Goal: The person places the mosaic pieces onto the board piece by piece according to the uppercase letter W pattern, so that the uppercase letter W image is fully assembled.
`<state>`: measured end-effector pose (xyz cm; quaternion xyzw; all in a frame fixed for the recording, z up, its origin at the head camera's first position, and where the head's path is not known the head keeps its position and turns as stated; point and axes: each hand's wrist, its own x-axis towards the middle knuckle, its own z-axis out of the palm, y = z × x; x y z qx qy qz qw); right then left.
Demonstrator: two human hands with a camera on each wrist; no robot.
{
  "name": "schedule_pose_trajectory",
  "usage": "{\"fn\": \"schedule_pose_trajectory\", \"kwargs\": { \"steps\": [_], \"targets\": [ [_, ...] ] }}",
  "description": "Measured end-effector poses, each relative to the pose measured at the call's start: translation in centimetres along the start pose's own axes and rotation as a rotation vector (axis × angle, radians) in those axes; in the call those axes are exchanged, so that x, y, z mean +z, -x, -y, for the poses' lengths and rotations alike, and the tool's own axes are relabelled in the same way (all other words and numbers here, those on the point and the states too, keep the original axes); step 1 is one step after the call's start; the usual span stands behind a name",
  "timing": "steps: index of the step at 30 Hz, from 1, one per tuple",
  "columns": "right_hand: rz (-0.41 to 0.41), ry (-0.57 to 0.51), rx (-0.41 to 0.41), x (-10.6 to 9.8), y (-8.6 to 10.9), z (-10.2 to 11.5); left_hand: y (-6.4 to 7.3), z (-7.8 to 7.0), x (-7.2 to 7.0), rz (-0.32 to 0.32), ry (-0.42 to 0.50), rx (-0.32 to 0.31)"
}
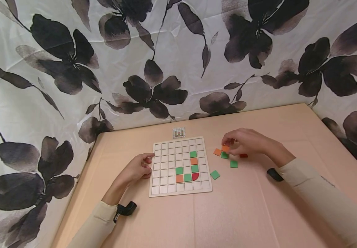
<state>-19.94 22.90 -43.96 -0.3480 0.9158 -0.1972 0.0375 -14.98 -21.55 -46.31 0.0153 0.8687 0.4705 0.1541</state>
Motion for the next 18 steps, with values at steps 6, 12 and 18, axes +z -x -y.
{"fn": "schedule_pose_trajectory", "kwargs": {
  "steps": [6, 12, 18],
  "targets": [
    [0.036, -0.020, 0.009, -0.2, -0.9, 1.0, -0.1, -0.1, -0.1, 0.007, 0.004, 0.000],
    [0.055, -0.033, -0.003, -0.4, -1.8, 1.8, -0.1, -0.1, -0.1, 0.006, 0.004, -0.001],
    [0.062, -0.043, -0.025, -0.3, -2.7, 2.4, 0.0, -0.1, -0.1, 0.008, 0.011, -0.004]
  ]
}}
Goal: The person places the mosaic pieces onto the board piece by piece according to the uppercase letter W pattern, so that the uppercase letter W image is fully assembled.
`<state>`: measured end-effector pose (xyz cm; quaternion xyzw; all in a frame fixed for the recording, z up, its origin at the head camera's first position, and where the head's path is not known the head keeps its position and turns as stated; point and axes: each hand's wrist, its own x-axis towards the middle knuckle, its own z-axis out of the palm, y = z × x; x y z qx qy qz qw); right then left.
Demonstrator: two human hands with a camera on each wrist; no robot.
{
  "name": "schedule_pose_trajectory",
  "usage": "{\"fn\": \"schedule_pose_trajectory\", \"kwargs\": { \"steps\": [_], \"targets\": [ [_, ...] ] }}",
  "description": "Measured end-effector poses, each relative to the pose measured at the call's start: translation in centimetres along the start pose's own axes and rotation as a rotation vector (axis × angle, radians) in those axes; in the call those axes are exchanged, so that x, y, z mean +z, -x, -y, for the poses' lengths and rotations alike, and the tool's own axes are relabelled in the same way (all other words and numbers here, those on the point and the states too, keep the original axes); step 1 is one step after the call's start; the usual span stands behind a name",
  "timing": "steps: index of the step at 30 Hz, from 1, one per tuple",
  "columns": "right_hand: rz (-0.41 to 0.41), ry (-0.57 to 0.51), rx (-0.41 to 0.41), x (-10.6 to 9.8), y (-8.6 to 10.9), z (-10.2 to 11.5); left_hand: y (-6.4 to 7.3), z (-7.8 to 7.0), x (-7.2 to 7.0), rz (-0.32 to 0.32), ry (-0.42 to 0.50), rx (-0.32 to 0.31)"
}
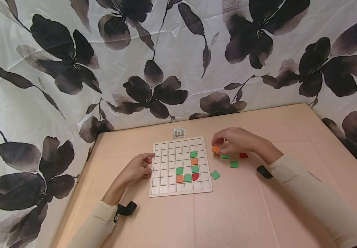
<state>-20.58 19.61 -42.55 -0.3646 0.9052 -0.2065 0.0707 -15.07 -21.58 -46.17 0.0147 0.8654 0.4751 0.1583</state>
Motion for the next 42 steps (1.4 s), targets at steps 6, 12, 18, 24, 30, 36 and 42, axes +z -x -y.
{"fn": "schedule_pose_trajectory", "kwargs": {
  "steps": [6, 12, 18, 24, 30, 36, 42],
  "targets": [
    [-0.008, 0.000, -0.041, 0.1, -0.8, 0.7, 0.1, -0.2, 0.0, 0.000, 0.005, -0.002],
    [-0.006, -0.009, -0.083, 0.3, -1.7, 1.5, 0.2, -0.3, 0.0, 0.003, 0.001, -0.006],
    [0.003, -0.004, -0.120, 0.5, -2.7, 2.0, 0.0, -0.3, -0.1, 0.000, 0.004, -0.007],
    [0.029, -0.006, -0.123, 0.8, -3.4, 2.7, 0.0, -0.2, -0.1, 0.007, 0.002, -0.010],
    [0.061, -0.018, -0.106, 0.9, -4.1, 3.5, 0.0, -0.4, -0.2, 0.010, -0.004, -0.019],
    [0.067, -0.027, -0.144, 1.1, -4.9, 3.7, -0.1, -0.5, -0.3, 0.010, 0.004, -0.021],
    [0.061, -0.008, -0.194, 1.5, -5.7, 3.9, -0.3, -0.5, -0.2, 0.000, -0.011, -0.020]
  ]
}}
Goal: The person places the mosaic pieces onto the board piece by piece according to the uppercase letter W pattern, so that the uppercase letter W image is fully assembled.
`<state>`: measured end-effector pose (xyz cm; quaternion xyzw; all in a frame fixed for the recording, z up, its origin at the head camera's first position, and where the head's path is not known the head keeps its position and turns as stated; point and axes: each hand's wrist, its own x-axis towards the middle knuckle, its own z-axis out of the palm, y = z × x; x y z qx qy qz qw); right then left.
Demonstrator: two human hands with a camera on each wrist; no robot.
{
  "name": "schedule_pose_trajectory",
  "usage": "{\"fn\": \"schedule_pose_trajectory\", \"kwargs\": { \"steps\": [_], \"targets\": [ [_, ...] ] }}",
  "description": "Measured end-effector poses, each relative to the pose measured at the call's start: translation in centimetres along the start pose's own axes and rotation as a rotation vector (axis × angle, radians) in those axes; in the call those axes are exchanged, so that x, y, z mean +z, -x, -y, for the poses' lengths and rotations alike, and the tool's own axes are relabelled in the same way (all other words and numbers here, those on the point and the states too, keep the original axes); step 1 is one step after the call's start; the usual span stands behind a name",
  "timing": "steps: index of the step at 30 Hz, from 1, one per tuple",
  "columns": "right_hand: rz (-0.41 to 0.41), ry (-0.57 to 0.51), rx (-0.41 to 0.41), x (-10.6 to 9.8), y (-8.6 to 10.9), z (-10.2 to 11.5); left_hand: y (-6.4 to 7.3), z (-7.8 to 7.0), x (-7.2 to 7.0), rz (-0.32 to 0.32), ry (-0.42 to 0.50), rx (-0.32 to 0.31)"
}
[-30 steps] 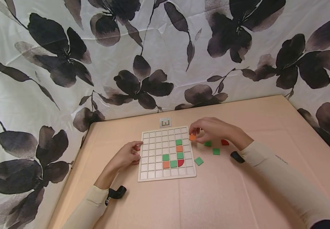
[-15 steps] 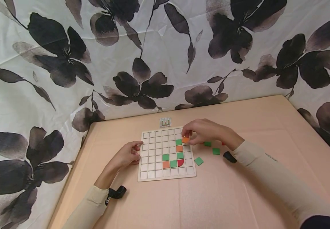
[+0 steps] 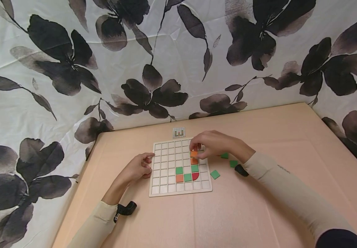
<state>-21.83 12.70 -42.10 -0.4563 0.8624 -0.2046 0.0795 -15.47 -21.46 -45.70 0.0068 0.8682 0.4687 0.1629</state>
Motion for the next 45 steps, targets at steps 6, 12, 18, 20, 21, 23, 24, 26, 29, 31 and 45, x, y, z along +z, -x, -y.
{"fn": "schedule_pose_trajectory", "kwargs": {
  "steps": [6, 12, 18, 20, 21, 23, 24, 26, 29, 31, 45],
  "targets": [
    [0.009, -0.008, -0.017, 0.6, -0.7, 0.2, 0.0, 0.1, 0.0, -0.006, 0.002, 0.001],
    [0.023, -0.017, -0.036, 1.1, -1.3, 0.5, 0.1, 0.3, 0.1, -0.004, 0.010, -0.002],
    [0.039, -0.013, -0.042, 1.7, -2.0, 0.6, 0.2, 0.3, 0.1, 0.000, 0.014, 0.004],
    [0.044, -0.013, -0.043, 1.9, -2.2, 0.7, 0.3, 0.3, 0.1, -0.002, 0.014, 0.004],
    [0.046, -0.013, -0.045, 2.0, -2.3, 0.8, 0.3, 0.4, 0.1, -0.002, 0.015, 0.004],
    [0.049, -0.014, -0.053, 2.1, -2.5, 0.8, 0.3, 0.4, 0.1, -0.002, 0.016, 0.003],
    [0.052, -0.012, -0.055, 2.2, -2.6, 0.9, 0.3, 0.4, 0.2, -0.002, 0.014, 0.004],
    [0.060, -0.011, -0.056, 2.3, -2.9, 0.9, 0.2, 0.4, 0.2, -0.004, 0.008, 0.006],
    [0.071, -0.015, -0.060, 2.5, -3.2, 1.1, 0.2, 0.4, 0.2, -0.006, 0.003, 0.007],
    [0.078, -0.026, -0.061, 2.5, -3.5, 1.2, 0.2, 0.3, 0.1, -0.006, 0.002, 0.005],
    [0.097, -0.012, -0.057, 3.0, -5.0, 1.9, 0.2, 0.2, -0.1, 0.001, 0.008, 0.006]
  ]
}}
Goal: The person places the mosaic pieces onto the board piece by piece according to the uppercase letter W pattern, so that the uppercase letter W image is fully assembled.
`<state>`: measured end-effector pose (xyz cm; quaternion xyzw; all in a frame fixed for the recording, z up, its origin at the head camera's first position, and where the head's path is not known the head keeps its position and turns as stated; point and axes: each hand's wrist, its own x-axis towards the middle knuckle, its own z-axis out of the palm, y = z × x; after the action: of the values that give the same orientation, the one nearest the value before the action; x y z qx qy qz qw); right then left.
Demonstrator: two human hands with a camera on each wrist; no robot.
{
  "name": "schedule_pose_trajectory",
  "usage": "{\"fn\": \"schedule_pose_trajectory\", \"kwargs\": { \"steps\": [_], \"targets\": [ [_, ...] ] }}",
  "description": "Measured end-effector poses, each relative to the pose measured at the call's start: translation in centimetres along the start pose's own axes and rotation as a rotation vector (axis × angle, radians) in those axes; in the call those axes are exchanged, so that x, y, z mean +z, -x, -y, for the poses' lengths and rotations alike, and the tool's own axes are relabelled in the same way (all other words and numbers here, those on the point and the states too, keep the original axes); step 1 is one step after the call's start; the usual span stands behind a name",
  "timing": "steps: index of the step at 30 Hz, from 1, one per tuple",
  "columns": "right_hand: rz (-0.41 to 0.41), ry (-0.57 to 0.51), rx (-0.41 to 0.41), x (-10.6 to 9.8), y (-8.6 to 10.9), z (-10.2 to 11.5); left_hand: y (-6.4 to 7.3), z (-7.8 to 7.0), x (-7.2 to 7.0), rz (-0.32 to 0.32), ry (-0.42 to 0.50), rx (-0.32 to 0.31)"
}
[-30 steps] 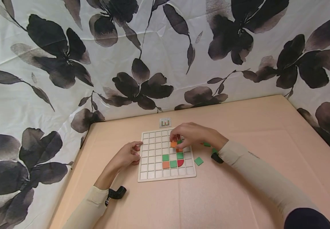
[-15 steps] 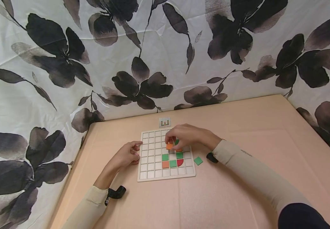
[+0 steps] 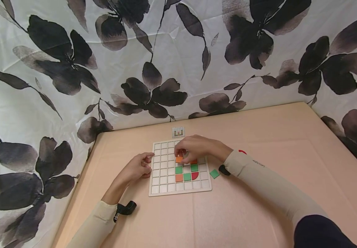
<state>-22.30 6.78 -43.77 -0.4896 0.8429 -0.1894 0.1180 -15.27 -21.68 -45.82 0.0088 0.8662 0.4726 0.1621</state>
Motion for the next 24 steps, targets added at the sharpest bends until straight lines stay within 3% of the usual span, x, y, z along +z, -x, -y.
{"fn": "schedule_pose_trajectory", "kwargs": {
  "steps": [6, 15, 24],
  "targets": [
    [-0.005, 0.018, -0.005, 0.5, -0.6, -0.2, -0.1, 0.1, 0.0, 0.001, 0.009, -0.012],
    [0.006, 0.163, -0.032, 1.2, -1.3, 0.0, 0.0, 0.1, 0.1, 0.003, 0.027, -0.012],
    [0.031, 0.215, -0.057, 1.4, -1.6, 0.3, 0.0, 0.2, 0.1, -0.002, 0.018, -0.009]
  ]
}}
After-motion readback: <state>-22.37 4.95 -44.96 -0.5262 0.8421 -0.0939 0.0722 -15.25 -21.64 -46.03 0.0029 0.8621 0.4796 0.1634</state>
